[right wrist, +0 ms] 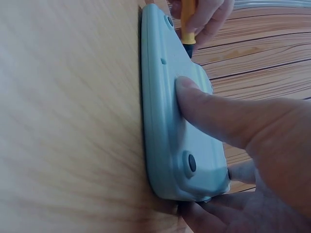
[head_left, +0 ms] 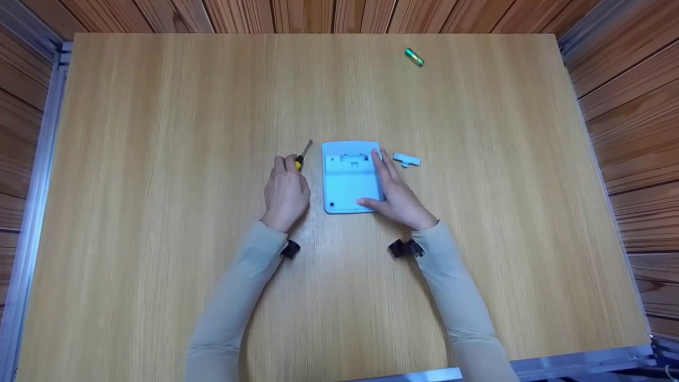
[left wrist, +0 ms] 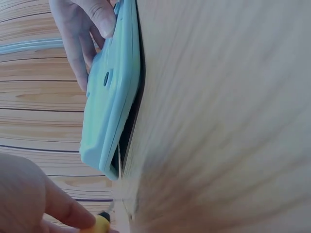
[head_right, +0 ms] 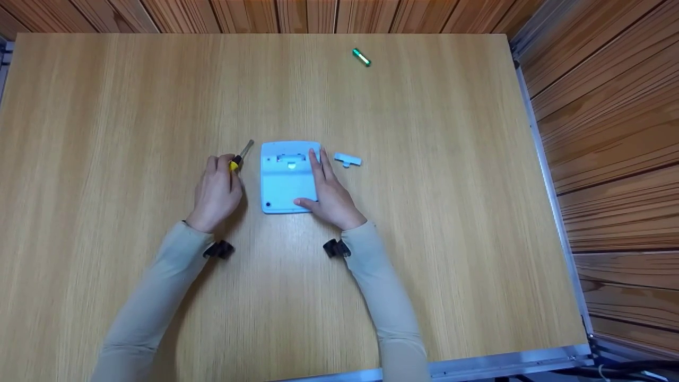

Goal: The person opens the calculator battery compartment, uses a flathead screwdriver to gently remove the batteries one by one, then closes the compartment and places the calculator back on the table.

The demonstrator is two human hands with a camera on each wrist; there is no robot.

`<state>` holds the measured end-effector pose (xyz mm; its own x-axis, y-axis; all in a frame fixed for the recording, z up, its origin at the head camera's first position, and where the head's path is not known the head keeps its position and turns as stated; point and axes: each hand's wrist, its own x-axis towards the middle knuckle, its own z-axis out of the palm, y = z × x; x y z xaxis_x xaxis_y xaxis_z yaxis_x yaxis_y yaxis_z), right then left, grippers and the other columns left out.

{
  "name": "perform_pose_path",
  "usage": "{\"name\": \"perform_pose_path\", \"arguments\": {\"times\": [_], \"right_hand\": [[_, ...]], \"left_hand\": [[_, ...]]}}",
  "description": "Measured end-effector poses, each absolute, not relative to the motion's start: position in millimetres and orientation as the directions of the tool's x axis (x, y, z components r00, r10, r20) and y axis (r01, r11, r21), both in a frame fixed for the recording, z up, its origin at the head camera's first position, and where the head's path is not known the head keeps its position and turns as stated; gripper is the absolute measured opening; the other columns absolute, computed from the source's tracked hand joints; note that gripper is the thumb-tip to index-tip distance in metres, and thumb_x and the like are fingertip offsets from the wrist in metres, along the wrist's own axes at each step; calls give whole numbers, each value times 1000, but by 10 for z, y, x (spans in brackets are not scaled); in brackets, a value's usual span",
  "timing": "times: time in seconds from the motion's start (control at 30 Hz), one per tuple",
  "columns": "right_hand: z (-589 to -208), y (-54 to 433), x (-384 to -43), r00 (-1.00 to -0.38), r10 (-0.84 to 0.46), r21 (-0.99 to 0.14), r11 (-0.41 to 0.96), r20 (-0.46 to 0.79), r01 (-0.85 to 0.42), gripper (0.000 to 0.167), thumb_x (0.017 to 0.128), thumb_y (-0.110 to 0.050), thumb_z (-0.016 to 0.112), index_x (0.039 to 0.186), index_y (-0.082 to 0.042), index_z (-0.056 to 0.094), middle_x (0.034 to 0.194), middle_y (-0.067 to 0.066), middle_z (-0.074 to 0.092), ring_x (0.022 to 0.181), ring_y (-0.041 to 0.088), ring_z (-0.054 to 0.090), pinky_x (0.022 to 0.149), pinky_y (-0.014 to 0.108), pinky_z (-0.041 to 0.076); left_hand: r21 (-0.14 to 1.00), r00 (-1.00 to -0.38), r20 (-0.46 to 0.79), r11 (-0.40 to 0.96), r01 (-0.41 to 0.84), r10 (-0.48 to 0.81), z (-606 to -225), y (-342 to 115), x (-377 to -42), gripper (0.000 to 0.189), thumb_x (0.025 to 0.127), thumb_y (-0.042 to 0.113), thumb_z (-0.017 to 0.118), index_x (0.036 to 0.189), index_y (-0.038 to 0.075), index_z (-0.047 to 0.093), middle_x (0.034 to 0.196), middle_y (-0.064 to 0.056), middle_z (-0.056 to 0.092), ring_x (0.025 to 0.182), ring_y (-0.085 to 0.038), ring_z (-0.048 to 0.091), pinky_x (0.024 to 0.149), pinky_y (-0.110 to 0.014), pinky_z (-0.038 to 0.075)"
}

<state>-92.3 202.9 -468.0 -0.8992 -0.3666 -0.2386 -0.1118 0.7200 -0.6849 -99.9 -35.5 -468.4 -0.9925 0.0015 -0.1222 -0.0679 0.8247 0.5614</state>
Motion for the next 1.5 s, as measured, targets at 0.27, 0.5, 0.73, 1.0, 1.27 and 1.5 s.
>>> {"name": "perform_pose_path", "arguments": {"times": [0.27, 0.5, 0.73, 1.0, 1.27, 1.5], "right_hand": [[-4682, 2022, -926, -901, -363, -681, 724, -240, -111, 100, 87, -36, 69, 155, -16, -2, 161, 13, -6, 148, 31, 1, 117, 47, 21], [-4678, 2027, -925, -903, -359, -677, 727, -238, -111, 102, 86, -35, 70, 155, -16, -1, 161, 14, -5, 148, 31, 2, 117, 47, 20], [-4680, 2033, -920, -903, -358, -678, 727, -239, -109, 101, 87, -35, 70, 155, -16, -2, 161, 15, -5, 148, 31, 1, 117, 48, 19], [-4685, 2022, -926, -903, -357, -675, 730, -238, -111, 100, 87, -36, 70, 155, -17, -1, 161, 14, -5, 148, 31, 1, 117, 47, 20], [-4689, 2022, -927, -900, -370, -686, 718, -231, -119, 100, 87, -34, 69, 155, -15, -1, 161, 16, -5, 148, 33, 3, 116, 47, 21], [-4671, 2025, -925, -897, -368, -685, 720, -246, -108, 100, 88, -35, 69, 155, -16, -2, 161, 16, -6, 147, 35, 5, 116, 48, 22]], "left_hand": [[567, -990, -136, 817, -104, -32, -4693, -353, -979, 40, 96, 5, 46, 133, -8, 44, 116, -23, 49, 98, -33, 56, 73, -41, 53], [532, -990, -134, 839, -111, -46, -4679, -357, -971, 34, 93, 5, 48, 124, -9, 52, 105, -22, 56, 94, -34, 57, 69, -46, 53], [526, -990, -131, 843, -111, -48, -4661, -353, -976, 27, 91, 4, 50, 114, -8, 57, 101, -21, 59, 90, -33, 58, 69, -46, 53], [543, -990, -133, 831, -118, -53, -4672, -342, -965, 29, 91, 3, 49, 116, -10, 56, 99, -21, 58, 86, -32, 59, 67, -44, 53], [538, -989, -136, 834, -124, -59, -4686, -355, -954, 32, 91, 6, 55, 118, -11, 52, 103, -23, 55, 87, -34, 61, 68, -45, 54], [532, -991, -121, 839, -112, -56, -4692, -382, -944, 34, 91, 8, 58, 118, -11, 52, 102, -23, 53, 86, -35, 60, 67, -47, 53]]}}
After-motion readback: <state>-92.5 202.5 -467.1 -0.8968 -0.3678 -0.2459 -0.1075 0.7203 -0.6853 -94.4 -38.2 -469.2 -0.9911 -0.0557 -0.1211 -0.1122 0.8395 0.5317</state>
